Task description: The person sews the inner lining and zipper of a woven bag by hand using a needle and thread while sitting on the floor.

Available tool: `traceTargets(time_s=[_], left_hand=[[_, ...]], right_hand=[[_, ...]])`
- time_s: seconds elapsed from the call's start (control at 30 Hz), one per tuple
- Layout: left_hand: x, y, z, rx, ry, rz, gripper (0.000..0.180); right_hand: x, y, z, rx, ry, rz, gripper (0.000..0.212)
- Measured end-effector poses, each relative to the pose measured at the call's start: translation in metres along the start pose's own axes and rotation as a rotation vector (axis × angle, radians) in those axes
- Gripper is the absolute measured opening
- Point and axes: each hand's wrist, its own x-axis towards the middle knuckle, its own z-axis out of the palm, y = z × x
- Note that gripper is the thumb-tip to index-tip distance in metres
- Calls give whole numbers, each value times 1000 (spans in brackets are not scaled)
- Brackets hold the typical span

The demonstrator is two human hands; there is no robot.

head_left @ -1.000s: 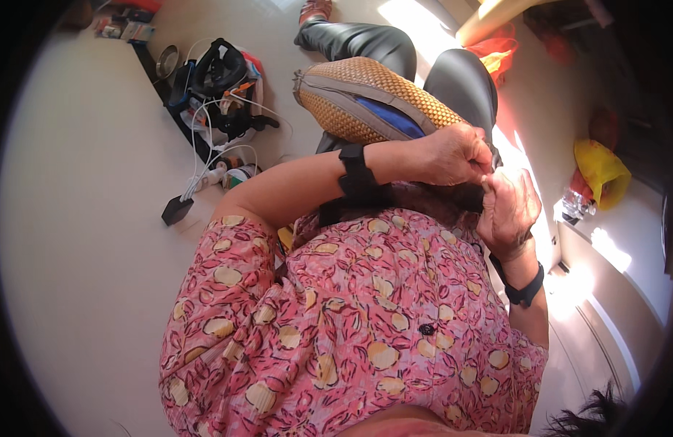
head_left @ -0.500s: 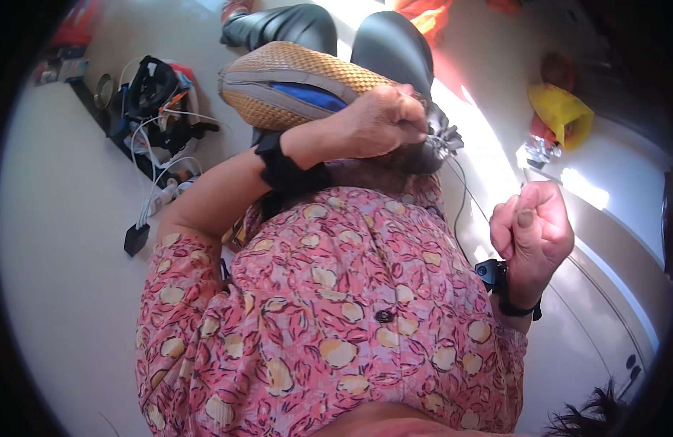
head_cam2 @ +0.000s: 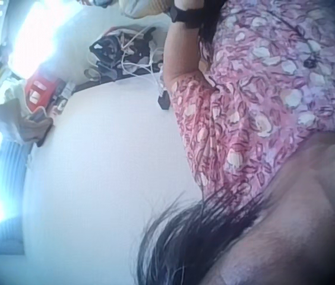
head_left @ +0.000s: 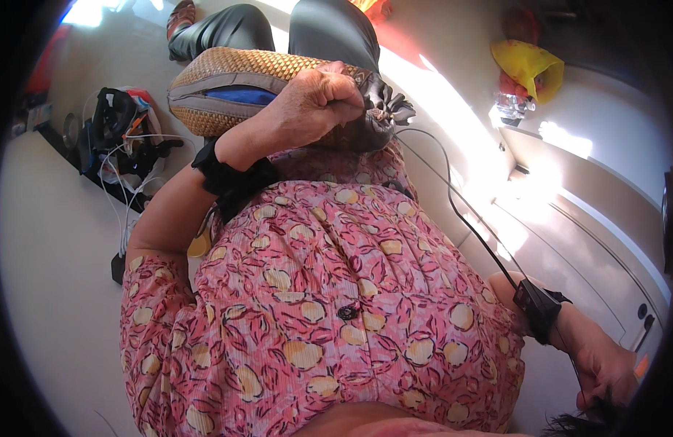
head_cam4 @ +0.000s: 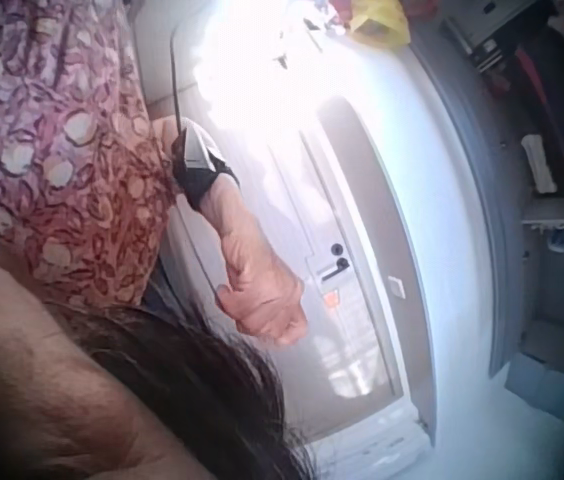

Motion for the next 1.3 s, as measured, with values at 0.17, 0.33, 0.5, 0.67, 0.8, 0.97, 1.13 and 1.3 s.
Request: traceTargets(time_s=[0.17, 0.33, 0.5, 0.67, 0.8, 0.97, 1.13, 1.3], left_hand=[[3, -4, 2, -23, 7, 65, 7], [-2, 2, -5, -15, -39, -7, 7], [2, -1, 1, -46, -2, 13, 5], [0, 0, -2, -7, -58, -6, 8], [-2, -1, -2, 9, -43, -6, 8], [-2, -2, 0, -17, -35, 7, 8], [-3, 1, -1, 8, -51, -29, 7], [0, 5, -2, 47, -50, 36, 7]], right_hand=[[8, -1, 7, -98, 71, 39, 4], [-3, 1, -2, -286, 318, 88, 10], [-13, 67, -9, -752, 919, 498, 17], [-71, 167, -74, -1088, 831, 810, 19], [-71, 184, -89, -1334, 618, 704, 15], [-79, 197, -91, -1337, 594, 686, 11], [-85, 197, -94, -1313, 658, 666, 5], [-95, 190, -98, -1079, 1000, 909, 4]])
